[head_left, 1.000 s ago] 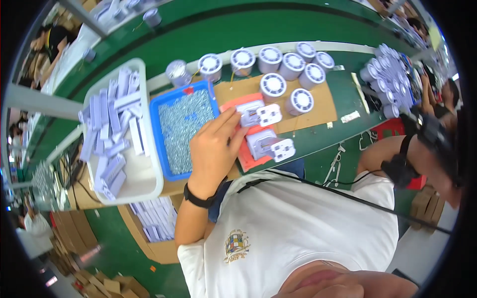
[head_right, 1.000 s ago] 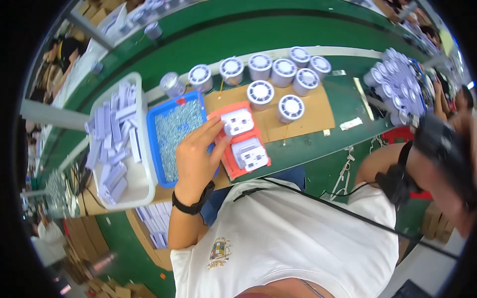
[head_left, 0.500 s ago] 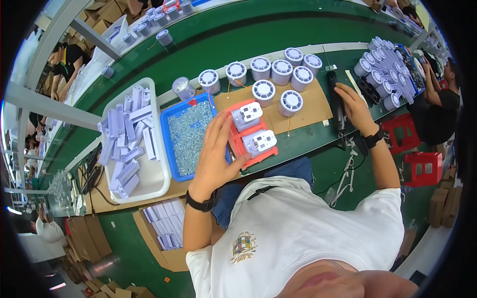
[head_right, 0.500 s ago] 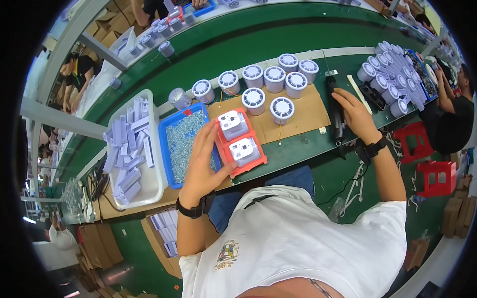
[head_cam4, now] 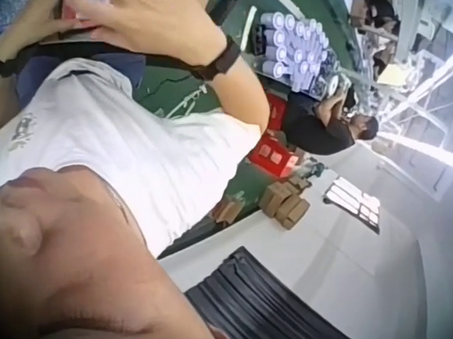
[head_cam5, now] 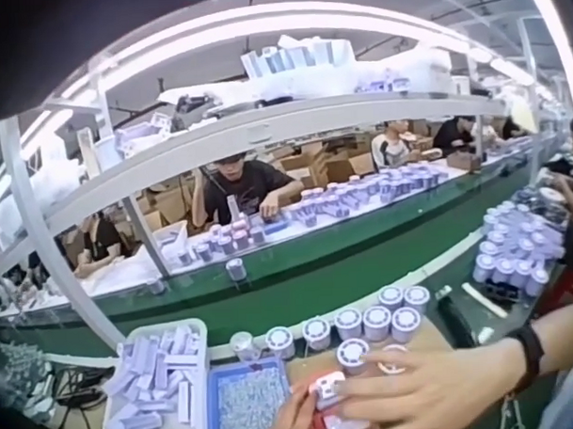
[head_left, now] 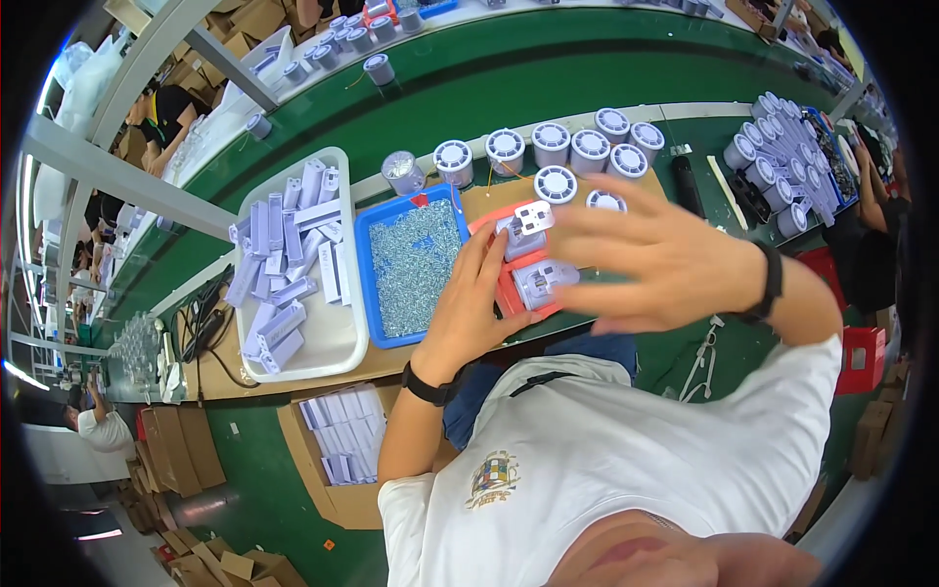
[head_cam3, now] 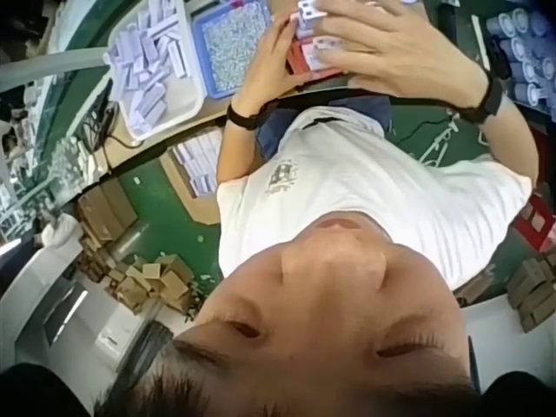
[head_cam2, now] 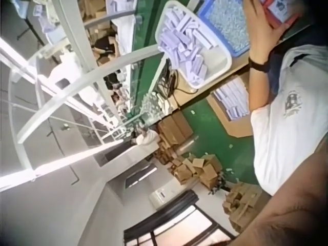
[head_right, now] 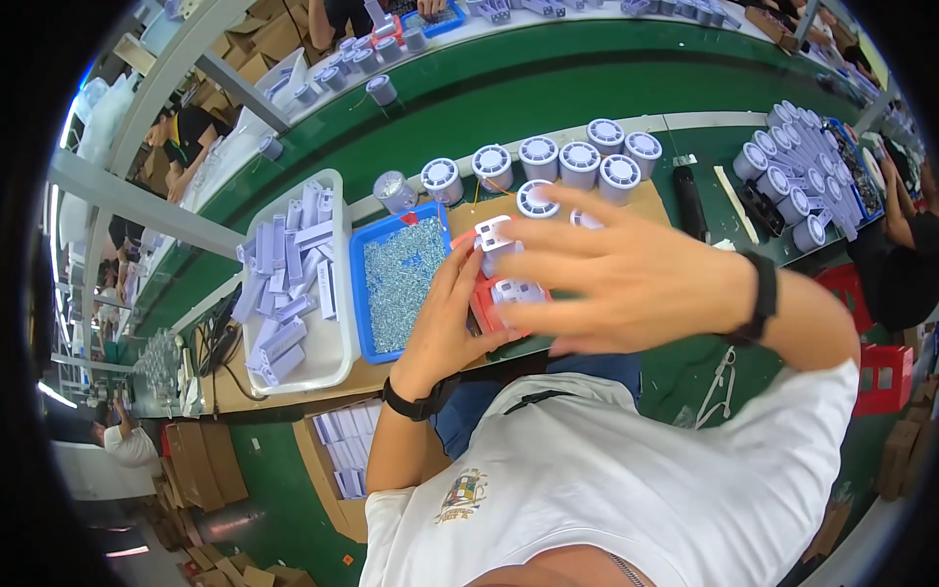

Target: The person assembles handheld fans by threading motor wires through a handle, fitting the pieces together, and placing them into a red mold. They then use a power drill to secure the assembly with screws before setting the finished fan aside.

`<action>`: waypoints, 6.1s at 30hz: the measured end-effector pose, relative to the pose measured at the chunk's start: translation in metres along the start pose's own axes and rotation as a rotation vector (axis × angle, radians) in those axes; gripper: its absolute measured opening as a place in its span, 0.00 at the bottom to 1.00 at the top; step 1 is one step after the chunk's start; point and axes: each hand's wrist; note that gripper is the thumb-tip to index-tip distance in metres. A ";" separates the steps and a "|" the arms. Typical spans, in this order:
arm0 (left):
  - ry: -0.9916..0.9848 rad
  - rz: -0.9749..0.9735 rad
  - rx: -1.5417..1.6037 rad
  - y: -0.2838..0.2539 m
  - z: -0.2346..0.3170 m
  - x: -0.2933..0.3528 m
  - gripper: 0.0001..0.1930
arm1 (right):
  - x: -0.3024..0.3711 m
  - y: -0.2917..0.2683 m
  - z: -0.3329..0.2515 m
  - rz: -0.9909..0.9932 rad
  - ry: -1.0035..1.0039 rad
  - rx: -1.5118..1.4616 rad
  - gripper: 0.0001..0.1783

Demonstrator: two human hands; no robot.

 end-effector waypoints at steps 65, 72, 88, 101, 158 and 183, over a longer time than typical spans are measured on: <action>-0.563 -0.055 0.143 -0.369 -0.255 -0.293 0.25 | 0.089 0.057 0.114 0.422 0.871 -0.553 0.42; -0.861 0.100 -0.651 -0.401 -0.540 -0.317 0.34 | 0.124 0.090 0.099 0.629 1.300 -0.772 0.46; -0.548 -0.058 -0.413 -0.355 -0.374 -0.312 0.32 | 0.094 0.124 0.152 0.485 1.302 -0.577 0.34; -0.197 0.319 0.790 -0.192 -0.007 -0.006 0.26 | 0.101 0.134 0.042 0.236 1.327 -0.379 0.35; -0.029 0.717 1.409 -0.009 -0.013 0.092 0.34 | -0.080 0.097 -0.036 1.065 0.432 -1.477 0.24; -0.108 0.574 1.311 0.010 -0.007 0.045 0.41 | -0.072 0.153 -0.011 0.888 0.234 -1.038 0.32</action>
Point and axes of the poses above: each hand's wrist, its own x-axis away from the middle knuckle, its own y-axis out of the palm, z = x × y, and after that the axes turned 15 degrees about -z, right-handed
